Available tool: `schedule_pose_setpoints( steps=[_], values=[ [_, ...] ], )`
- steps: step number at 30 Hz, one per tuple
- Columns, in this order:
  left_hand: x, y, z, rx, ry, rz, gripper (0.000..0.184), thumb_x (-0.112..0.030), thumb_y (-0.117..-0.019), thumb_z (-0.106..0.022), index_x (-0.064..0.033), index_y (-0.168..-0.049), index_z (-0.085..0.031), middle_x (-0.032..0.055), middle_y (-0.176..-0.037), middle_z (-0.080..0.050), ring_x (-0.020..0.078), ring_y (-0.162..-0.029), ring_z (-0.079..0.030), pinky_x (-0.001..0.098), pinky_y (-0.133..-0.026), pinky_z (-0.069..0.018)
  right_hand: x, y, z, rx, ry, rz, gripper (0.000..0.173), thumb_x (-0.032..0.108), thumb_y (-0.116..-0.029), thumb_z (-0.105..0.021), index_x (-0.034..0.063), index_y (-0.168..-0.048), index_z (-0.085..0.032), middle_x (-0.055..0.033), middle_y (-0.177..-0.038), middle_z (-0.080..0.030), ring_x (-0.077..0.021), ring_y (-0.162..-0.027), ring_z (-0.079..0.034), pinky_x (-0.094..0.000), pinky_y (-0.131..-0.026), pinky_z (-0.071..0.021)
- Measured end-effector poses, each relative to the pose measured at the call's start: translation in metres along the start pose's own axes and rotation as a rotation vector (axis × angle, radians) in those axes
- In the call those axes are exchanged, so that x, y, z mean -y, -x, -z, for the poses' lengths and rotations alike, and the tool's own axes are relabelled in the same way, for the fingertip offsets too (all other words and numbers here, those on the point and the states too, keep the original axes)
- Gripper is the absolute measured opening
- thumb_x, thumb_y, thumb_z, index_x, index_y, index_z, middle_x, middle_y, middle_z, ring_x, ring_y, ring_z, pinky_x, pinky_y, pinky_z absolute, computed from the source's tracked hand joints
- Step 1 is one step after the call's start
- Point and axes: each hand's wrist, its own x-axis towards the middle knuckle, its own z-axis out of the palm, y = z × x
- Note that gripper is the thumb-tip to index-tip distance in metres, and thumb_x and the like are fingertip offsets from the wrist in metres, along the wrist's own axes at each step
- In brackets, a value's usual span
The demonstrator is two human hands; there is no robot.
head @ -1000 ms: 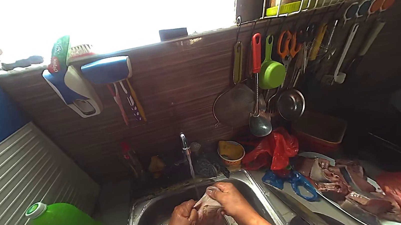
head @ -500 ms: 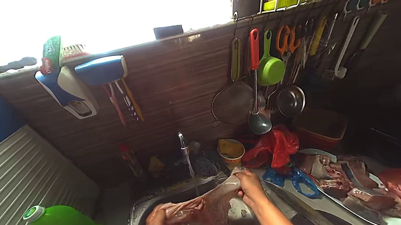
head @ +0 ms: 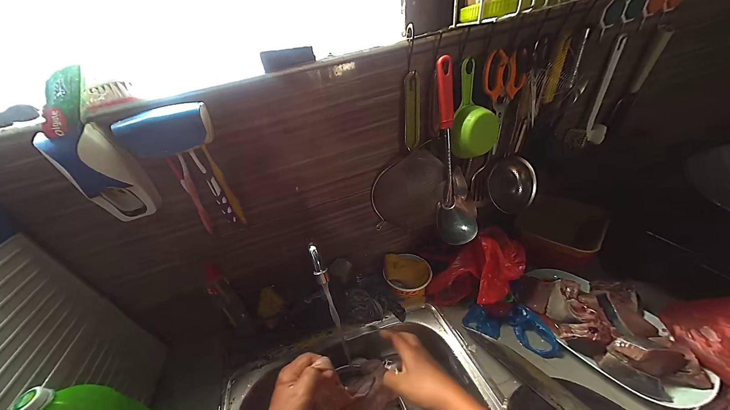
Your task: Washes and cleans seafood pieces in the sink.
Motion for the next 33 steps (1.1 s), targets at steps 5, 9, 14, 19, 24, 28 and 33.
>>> schedule_pose_setpoints(
  steps=[5,9,14,19,24,28,33],
  values=[
    [-0.024,-0.018,-0.025,0.215,-0.155,-0.075,0.019,-0.017,-0.0953,-0.059,-0.0064,-0.087,-0.073,0.0036,-0.078,-0.071,0.0142,-0.073,-0.068,0.0337,-0.069,-0.0583,0.019,0.006,-0.04,0.164,0.065,0.32,0.031,0.022,-0.0918,-0.07,0.0043,-0.116,-0.071,-0.0142,-0.107,-0.074,-0.0265,-0.105,-0.07,-0.0519,-0.096,-0.0543],
    [-0.021,-0.017,-0.01,0.08,-0.048,-0.003,0.037,-0.013,-0.0898,-0.066,-0.0019,-0.124,-0.064,0.0107,-0.097,-0.069,0.0205,-0.081,-0.069,0.0369,-0.072,-0.0603,0.01,-0.008,-0.042,0.106,-0.132,0.238,0.024,0.007,-0.0944,-0.055,0.0072,-0.109,-0.074,-0.0083,-0.102,-0.074,-0.0188,-0.098,-0.069,-0.0461,-0.09,-0.0558],
    [0.027,0.009,-0.011,0.232,-0.226,0.194,0.088,-0.026,-0.0819,-0.083,-0.0024,-0.154,-0.037,0.0145,-0.141,-0.06,0.0218,-0.124,-0.063,0.0417,-0.106,-0.053,-0.007,-0.012,-0.045,0.108,-0.246,0.208,0.028,0.006,-0.0933,-0.058,0.0094,-0.115,-0.075,-0.0063,-0.108,-0.075,-0.015,-0.1,-0.071,-0.0417,-0.091,-0.0585],
    [0.056,0.023,-0.027,0.148,-0.326,0.2,0.025,-0.012,-0.0908,-0.062,-0.0044,-0.113,-0.071,0.0059,-0.099,-0.073,0.0139,-0.091,-0.07,0.0385,-0.086,-0.0586,0.001,-0.007,-0.054,0.018,-0.286,0.175,0.027,0.005,-0.0937,-0.058,0.0095,-0.112,-0.077,-0.0052,-0.104,-0.076,-0.0137,-0.091,-0.072,-0.0387,-0.083,-0.0607],
    [0.046,0.019,-0.01,0.172,-0.182,0.188,0.024,-0.022,-0.0997,-0.057,-0.0056,-0.101,-0.074,0.0038,-0.087,-0.072,0.0134,-0.08,-0.069,0.0379,-0.079,-0.0586,0.0,0.001,-0.064,-0.126,-0.97,-0.056,0.02,0.003,-0.1041,-0.051,-0.0054,-0.115,-0.065,-0.0168,-0.086,-0.072,-0.0222,-0.07,-0.069,-0.0378,-0.062,-0.0604],
    [0.04,0.02,-0.012,0.235,-0.178,0.267,0.027,-0.03,-0.0955,-0.066,-0.0039,-0.102,-0.068,0.0044,-0.086,-0.069,0.0141,-0.081,-0.067,0.0375,-0.08,-0.0574,0.0,-0.002,-0.067,-0.101,-1.112,-0.084,0.019,0.006,-0.1055,-0.05,-0.0043,-0.11,-0.066,-0.0152,-0.082,-0.07,-0.0199,-0.067,-0.068,-0.0341,-0.058,-0.0583],
    [0.045,0.017,-0.02,0.211,-0.498,0.243,0.024,-0.025,-0.0853,-0.069,-0.0052,-0.099,-0.068,0.0079,-0.085,-0.069,0.0196,-0.079,-0.068,0.0449,-0.077,-0.0571,0.009,0.0,-0.059,-0.104,-1.022,-0.128,0.021,0.013,-0.1055,-0.055,-0.0027,-0.103,-0.068,-0.0143,-0.076,-0.069,-0.018,-0.059,-0.064,-0.0323,-0.052,-0.0534]
  ],
)
